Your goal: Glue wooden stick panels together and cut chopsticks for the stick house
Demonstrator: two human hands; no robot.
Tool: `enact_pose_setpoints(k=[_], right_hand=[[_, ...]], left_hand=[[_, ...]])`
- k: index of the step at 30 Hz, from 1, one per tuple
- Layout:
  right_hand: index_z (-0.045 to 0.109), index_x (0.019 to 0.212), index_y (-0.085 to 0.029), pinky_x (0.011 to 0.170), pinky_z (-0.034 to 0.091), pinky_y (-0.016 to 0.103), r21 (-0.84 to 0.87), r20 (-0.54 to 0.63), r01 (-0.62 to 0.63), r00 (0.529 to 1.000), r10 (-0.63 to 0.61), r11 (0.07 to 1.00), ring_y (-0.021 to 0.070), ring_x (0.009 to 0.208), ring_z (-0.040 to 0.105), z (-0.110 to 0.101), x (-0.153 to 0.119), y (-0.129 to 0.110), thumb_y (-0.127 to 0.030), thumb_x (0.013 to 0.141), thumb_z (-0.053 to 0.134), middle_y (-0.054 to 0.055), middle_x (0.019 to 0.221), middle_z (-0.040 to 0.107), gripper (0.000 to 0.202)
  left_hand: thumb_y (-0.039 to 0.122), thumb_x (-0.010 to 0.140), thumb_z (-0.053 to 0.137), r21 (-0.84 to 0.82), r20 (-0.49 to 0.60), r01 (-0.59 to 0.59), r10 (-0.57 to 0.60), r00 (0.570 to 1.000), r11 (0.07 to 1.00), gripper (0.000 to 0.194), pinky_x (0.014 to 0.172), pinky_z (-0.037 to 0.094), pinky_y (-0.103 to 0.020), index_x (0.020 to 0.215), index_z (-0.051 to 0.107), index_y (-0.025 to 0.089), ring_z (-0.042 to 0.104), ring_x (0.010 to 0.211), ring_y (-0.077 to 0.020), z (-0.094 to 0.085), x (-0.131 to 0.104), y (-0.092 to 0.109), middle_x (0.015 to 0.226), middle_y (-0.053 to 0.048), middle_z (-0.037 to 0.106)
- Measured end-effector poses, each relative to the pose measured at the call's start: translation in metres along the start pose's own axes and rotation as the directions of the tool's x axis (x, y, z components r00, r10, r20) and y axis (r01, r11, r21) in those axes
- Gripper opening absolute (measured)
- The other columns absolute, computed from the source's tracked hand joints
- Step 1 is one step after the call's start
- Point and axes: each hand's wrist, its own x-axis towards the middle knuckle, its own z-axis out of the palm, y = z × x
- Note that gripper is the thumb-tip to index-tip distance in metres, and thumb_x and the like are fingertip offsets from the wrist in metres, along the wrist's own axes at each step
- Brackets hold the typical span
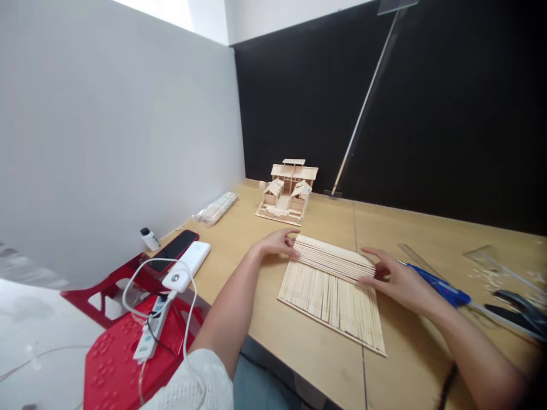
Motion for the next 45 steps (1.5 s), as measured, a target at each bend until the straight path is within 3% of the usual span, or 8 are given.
enact_pose_setpoints(k=[5,10,20,27,32,40,43,45], right_hand=[[0.054,0.127,-0.02,0.053,0.041,0.033,0.076,0.075,-0.083,0.994,0.077,0.994,0.0224,0.055,0.058,-0.001,-0.002,-0.009,-0.059,0.078,0.06,-0.001,0.056,0.058,0.063],[0.054,0.128,-0.017,0.052,0.038,0.029,0.129,0.112,-0.138,0.986,0.124,0.982,0.0192,0.053,0.057,-0.004,-0.006,-0.018,-0.056,0.08,0.058,-0.001,0.058,0.062,0.062],[0.053,0.133,-0.017,0.056,0.038,0.026,-0.042,-0.013,-0.104,0.995,0.104,0.994,0.0186,0.064,0.062,-0.004,-0.007,-0.015,-0.04,0.085,0.062,0.002,0.07,0.068,0.055],[0.055,0.131,-0.02,0.056,0.035,0.028,-0.205,-0.162,-0.113,0.984,0.08,0.972,0.0203,0.063,0.06,-0.006,-0.008,-0.024,-0.05,0.087,0.057,0.0,0.064,0.062,0.053],[0.061,0.123,-0.02,0.055,0.038,0.029,-0.167,-0.248,-0.102,0.967,0.058,0.981,0.0202,0.056,0.06,-0.004,-0.009,-0.034,-0.056,0.088,0.05,0.0,0.061,0.06,0.052],[0.066,0.108,-0.023,0.057,0.045,0.028,-0.101,-0.085,0.075,0.993,-0.084,0.992,0.0181,0.053,0.061,0.012,-0.013,-0.047,-0.049,0.094,0.047,-0.002,0.055,0.06,0.036],[0.067,0.107,-0.024,0.055,0.048,0.028,-0.133,-0.071,0.155,0.984,-0.165,0.979,0.0175,0.053,0.063,0.012,-0.015,-0.059,-0.046,0.095,0.046,-0.002,0.058,0.063,0.032],[0.067,0.105,-0.024,0.055,0.051,0.027,-0.143,-0.08,0.209,0.972,-0.222,0.967,0.0172,0.055,0.066,0.007,-0.019,-0.064,-0.044,0.096,0.047,0.0,0.064,0.068,0.03]], left_hand=[[0.042,0.067,0.084,0.013,0.039,0.063,-0.064,0.997,0.998,0.092,0.057,0.038,-0.025,0.142,0.043,0.008,0.057,0.056,-0.0125,-0.001,-0.003,0.005,0.063,-0.001,0.064],[0.049,0.069,0.081,0.0,0.019,0.046,-0.046,0.999,0.999,0.096,0.057,0.039,-0.026,0.143,0.041,0.004,0.055,0.052,-0.0132,0.001,-0.006,0.007,0.055,0.001,0.06],[0.055,0.079,0.067,0.042,-0.051,-0.004,0.006,0.999,0.999,0.076,0.057,0.043,-0.026,0.134,0.05,0.006,0.055,0.053,-0.0115,0.004,-0.001,0.007,0.063,0.0,0.063],[0.058,0.077,0.068,0.033,-0.064,0.011,-0.009,0.998,0.999,0.076,0.057,0.043,-0.025,0.131,0.052,0.008,0.056,0.054,-0.0108,0.006,0.0,0.007,0.064,0.0,0.062],[0.065,0.074,0.067,-0.042,-0.093,0.035,-0.039,0.995,0.998,0.083,0.053,0.042,-0.024,0.13,0.051,0.005,0.055,0.05,-0.0099,0.009,0.003,0.004,0.06,0.002,0.06],[0.066,0.076,0.064,-0.136,-0.119,0.069,-0.086,0.989,0.988,0.08,0.05,0.044,-0.024,0.128,0.053,0.006,0.057,0.049,-0.0116,0.008,0.002,0.003,0.06,0.0,0.062],[0.069,0.077,0.059,-0.136,-0.231,0.068,-0.098,0.968,0.988,0.077,0.05,0.044,-0.024,0.123,0.058,0.007,0.056,0.048,-0.0119,0.006,0.003,0.0,0.059,-0.002,0.063],[0.07,0.079,0.055,-0.072,-0.41,0.08,-0.103,0.906,0.994,0.071,0.052,0.045,-0.024,0.112,0.064,0.008,0.057,0.049,-0.0122,-0.004,0.007,0.0,0.06,-0.004,0.064]])
